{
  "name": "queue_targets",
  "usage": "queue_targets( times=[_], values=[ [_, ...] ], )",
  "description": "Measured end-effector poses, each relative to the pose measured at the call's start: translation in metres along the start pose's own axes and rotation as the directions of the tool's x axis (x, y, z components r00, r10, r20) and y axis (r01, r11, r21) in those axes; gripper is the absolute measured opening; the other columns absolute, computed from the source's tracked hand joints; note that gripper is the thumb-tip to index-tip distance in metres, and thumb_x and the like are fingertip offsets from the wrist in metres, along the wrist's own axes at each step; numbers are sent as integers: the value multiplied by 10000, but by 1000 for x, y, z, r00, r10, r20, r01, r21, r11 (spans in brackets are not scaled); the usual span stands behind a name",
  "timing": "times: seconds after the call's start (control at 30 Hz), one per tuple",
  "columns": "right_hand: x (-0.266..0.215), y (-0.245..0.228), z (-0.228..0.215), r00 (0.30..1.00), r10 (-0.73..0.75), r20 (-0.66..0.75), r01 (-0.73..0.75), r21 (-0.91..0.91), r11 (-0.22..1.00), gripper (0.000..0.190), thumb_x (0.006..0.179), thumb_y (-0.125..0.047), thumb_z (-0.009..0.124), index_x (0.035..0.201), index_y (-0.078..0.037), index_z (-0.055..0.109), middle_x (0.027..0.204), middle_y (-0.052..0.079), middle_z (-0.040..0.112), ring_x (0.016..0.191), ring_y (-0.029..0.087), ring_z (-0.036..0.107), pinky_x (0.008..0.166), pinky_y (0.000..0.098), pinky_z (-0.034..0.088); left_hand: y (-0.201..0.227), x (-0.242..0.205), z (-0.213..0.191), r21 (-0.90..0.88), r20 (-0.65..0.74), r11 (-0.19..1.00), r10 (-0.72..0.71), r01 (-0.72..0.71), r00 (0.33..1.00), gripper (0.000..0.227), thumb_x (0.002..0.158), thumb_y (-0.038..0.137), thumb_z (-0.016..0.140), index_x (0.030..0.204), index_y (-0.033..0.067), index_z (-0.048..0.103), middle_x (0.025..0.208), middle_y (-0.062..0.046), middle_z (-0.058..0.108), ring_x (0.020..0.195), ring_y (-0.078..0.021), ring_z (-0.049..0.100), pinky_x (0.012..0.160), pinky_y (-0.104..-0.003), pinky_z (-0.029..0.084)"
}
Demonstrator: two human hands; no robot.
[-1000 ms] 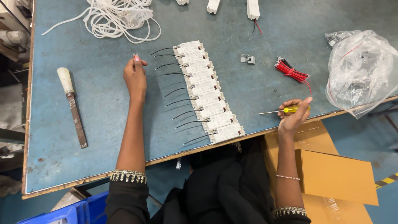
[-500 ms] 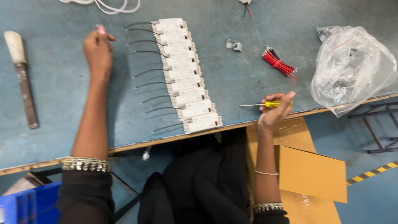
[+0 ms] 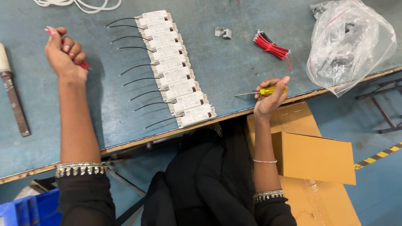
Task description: The person is assembling electronic components by hand and with a screwdriver, connecting red and black wire bundles to white plastic housing units and arranging the finished pieces in a row on a workbench.
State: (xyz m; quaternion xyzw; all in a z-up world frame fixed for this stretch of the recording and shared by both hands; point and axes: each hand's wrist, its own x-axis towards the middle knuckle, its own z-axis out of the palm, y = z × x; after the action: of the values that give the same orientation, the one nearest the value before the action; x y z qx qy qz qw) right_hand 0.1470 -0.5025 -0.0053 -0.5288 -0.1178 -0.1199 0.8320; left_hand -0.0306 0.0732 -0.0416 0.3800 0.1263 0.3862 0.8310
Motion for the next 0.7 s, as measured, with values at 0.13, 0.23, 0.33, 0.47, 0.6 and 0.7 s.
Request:
queue_targets(
  times=[0.13,0.23,0.33,0.47,0.6,0.7],
  values=[
    [-1,2,-3,1000,4,-16,-4,9,1000,638,1057,-634,417,835,-45,522,732,97,569,595,182,574,471,281,415,0,-3,1,-40,-5,999,-16,16,1000,267,1158,329,538,1168,68,591,720,21,374,578,-87,302,539,-279,235],
    [-3,2,-1,1000,-22,-22,22,-17,1000,672,1058,-656,379,833,-41,529,724,102,567,570,180,552,482,278,417,8,-5,11,-9,-15,999,-32,32,999,269,1140,342,541,1132,77,587,693,28,368,554,-81,298,511,-269,228],
    [-1,0,-2,999,-39,-1,39,-28,999,688,1070,-655,376,787,-42,505,673,100,535,531,173,520,452,271,387,4,-9,23,27,-19,999,-44,45,999,274,1151,352,548,1118,82,582,698,35,367,557,-72,297,511,-261,225],
    [-4,2,-1,1000,-26,7,26,-19,999,677,1074,-642,367,799,-41,508,688,101,529,547,173,510,466,272,379,10,-14,20,88,6,996,-1,1,1000,282,1173,348,559,1132,70,574,725,29,377,583,-79,312,534,-270,231],
    [1,0,-1,1000,-24,4,24,-34,999,688,1069,-645,367,776,-38,504,669,101,520,529,173,499,455,270,372,11,-10,17,45,5,999,8,-8,1000,295,1169,357,535,1146,67,580,719,25,379,575,-79,311,528,-266,225],
    [0,0,-1,1000,-23,17,24,-29,999,687,1073,-642,371,769,-39,501,671,101,518,528,173,492,454,271,366,16,-11,13,49,-8,998,35,-34,999,294,1185,348,528,1167,60,580,741,16,384,594,-87,316,546,-273,232]
  ],
)
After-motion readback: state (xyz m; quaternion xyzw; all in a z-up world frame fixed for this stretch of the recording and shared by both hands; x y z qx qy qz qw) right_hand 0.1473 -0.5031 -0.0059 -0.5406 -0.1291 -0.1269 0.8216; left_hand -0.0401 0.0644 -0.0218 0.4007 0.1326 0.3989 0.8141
